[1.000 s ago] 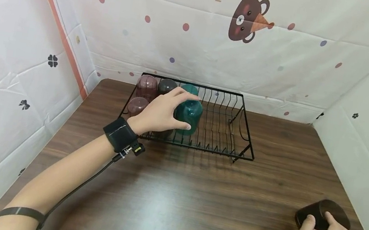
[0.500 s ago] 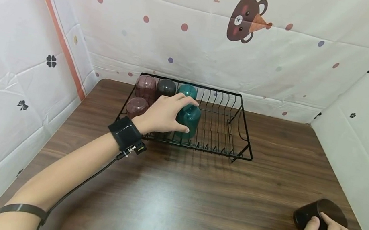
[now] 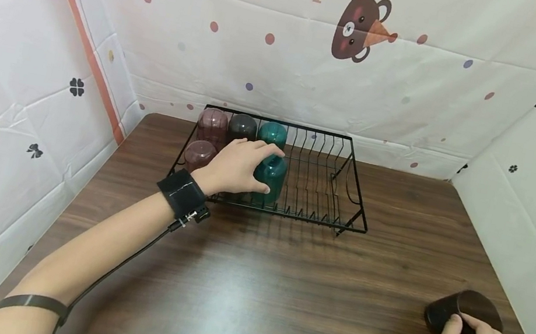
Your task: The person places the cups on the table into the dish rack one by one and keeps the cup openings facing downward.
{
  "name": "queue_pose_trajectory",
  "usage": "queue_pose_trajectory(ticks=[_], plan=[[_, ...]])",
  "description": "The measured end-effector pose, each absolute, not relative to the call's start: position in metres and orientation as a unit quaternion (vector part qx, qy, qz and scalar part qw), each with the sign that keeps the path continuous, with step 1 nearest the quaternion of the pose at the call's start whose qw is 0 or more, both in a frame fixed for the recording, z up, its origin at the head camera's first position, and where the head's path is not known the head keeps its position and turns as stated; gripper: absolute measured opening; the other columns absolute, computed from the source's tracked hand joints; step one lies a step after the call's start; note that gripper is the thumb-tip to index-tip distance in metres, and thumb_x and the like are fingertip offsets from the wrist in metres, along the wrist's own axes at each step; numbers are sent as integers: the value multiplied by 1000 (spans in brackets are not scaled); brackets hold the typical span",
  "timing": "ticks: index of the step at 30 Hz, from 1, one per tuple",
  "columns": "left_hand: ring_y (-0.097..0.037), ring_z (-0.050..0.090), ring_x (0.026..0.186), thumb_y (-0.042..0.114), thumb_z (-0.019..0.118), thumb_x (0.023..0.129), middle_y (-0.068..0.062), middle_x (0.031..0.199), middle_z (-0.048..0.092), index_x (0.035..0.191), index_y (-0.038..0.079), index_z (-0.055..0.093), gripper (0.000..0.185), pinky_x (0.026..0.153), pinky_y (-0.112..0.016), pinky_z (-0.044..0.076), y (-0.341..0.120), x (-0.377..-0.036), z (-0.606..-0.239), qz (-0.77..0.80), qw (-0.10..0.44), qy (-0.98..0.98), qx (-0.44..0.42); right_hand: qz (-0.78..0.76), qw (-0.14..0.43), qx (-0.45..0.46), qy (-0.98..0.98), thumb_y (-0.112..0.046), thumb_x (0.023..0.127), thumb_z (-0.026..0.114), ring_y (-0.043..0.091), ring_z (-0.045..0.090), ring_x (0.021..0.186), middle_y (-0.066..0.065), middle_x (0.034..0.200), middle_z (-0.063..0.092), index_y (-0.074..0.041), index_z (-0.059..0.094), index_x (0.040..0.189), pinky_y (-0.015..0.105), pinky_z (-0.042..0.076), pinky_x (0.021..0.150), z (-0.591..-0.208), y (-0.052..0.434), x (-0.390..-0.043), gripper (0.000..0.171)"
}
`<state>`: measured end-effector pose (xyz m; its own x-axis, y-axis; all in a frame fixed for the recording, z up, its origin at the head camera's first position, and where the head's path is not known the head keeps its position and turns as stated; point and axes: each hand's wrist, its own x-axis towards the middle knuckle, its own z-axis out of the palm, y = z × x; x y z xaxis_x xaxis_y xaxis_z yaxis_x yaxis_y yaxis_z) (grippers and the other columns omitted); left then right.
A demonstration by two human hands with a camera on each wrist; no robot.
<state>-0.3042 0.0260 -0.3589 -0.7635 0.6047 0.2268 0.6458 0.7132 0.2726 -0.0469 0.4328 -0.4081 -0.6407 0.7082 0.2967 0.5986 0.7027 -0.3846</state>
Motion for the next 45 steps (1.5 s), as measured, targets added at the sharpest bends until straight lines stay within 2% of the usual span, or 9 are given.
queue_pose_trajectory(ticks=[8,18,25,30,37,45], plan=[[-26,55,135,47,82,83,-4,151,54,150,31,46,78,123,-59,25,24,-302,-354,-162,55,-925,-339,134,212,-369,-895,-20,103,43,55,54,102,34,121,54,12,61,125,66,38,80,-410,434,-50,43],[-22,49,141,46,70,93,-2,152,50,146,26,52,60,125,-54,24,24,-282,-347,-188,118,-903,-369,134,205,-364,-898,-22,103,43,59,55,107,36,125,56,11,60,124,69,41,79,-409,442,-53,42],[-24,47,142,44,71,93,-3,152,51,142,25,57,55,125,-52,24,17,-265,-341,-199,155,-891,-378,128,191,-366,-902,-21,104,42,60,54,110,37,127,55,11,59,125,71,42,81,-407,443,-55,43],[-26,49,139,45,71,93,-3,151,52,141,24,59,53,124,-50,28,11,-256,-339,-206,159,-886,-383,127,191,-375,-898,-21,105,41,60,53,111,38,127,55,11,58,128,72,42,84,-408,442,-55,43],[-25,54,134,42,73,92,-1,151,51,139,25,60,51,111,-48,44,8,-244,-342,-237,148,-877,-391,119,190,-369,-902,-20,104,41,59,55,107,38,124,55,13,58,126,70,44,81,-410,445,-56,43],[-24,55,133,43,74,91,-1,150,52,137,25,61,50,110,-49,45,4,-227,-349,-258,157,-862,-408,114,165,-374,-906,-21,105,40,60,54,110,39,128,54,12,56,130,71,44,86,-408,442,-59,44]])
